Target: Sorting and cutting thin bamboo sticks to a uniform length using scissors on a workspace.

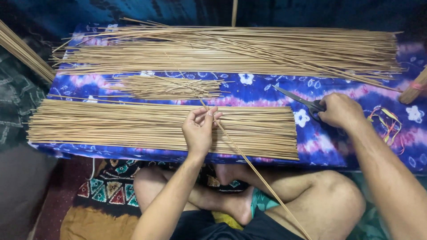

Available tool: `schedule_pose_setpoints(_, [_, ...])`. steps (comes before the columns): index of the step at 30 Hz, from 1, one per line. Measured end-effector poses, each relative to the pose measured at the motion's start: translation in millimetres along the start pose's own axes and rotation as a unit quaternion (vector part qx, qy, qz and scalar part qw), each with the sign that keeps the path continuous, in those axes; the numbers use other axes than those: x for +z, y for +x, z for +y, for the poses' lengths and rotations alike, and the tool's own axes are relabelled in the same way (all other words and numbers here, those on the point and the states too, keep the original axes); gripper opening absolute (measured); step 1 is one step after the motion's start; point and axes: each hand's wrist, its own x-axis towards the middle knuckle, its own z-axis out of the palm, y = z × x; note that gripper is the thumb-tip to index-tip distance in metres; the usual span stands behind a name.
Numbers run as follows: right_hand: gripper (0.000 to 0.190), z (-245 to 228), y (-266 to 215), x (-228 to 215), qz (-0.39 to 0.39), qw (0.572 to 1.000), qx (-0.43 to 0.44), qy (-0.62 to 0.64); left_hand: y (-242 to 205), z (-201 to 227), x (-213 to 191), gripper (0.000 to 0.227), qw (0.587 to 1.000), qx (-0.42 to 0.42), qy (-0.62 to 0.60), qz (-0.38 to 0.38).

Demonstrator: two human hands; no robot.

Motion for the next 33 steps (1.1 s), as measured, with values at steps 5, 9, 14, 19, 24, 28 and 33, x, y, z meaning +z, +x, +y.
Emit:
schedule_pose_setpoints(5, [0.021, -14.3, -12.5, -24.4, -0.029, 0.998, 0.001, -0.048, 1.2, -1.2, -0.3, 0.015, 1.0, 0.003, 0.008, 0.002])
schedule_pose_setpoints(9, [0.031, -10.6, -6.5, -30.4, -0.052, 0.998, -0.019, 0.009, 1.4, -4.2, -2.3, 0.016, 1.0, 0.019, 0.025, 0.001])
schedule_pose_setpoints(14, [0.034, -54.4, -40.4, -78.2, -0.01, 0.992, -0.067, 0.102, -1.2, -4.3, -3.4, 0.014, 0.999, 0.024, 0.03, -0.004])
schedule_pose_setpoints(19, [0.025, -123.4, -74.9, -122.6, -0.036, 0.981, -0.139, 0.132, -0.4, -6.7, -7.7, 0.013, 0.998, 0.038, 0.044, -0.006])
schedule_pose_setpoints(24, [0.073, -179.6, -96.7, -146.2, -0.072, 0.979, -0.188, 0.021, -2.3, -11.5, -10.9, 0.014, 0.999, 0.029, 0.02, -0.004])
schedule_pose_setpoints(28, [0.064, -200.7, -85.3, -148.8, -0.116, 0.975, -0.186, 0.033, -4.7, -9.3, -2.5, 0.018, 0.999, 0.019, 0.024, 0.044])
schedule_pose_setpoints(33, [0.06, -216.4, -75.6, -153.0, -0.122, 0.972, -0.201, 0.022, -6.9, -4.7, -4.0, 0.015, 0.999, 0.028, 0.029, 0.031])
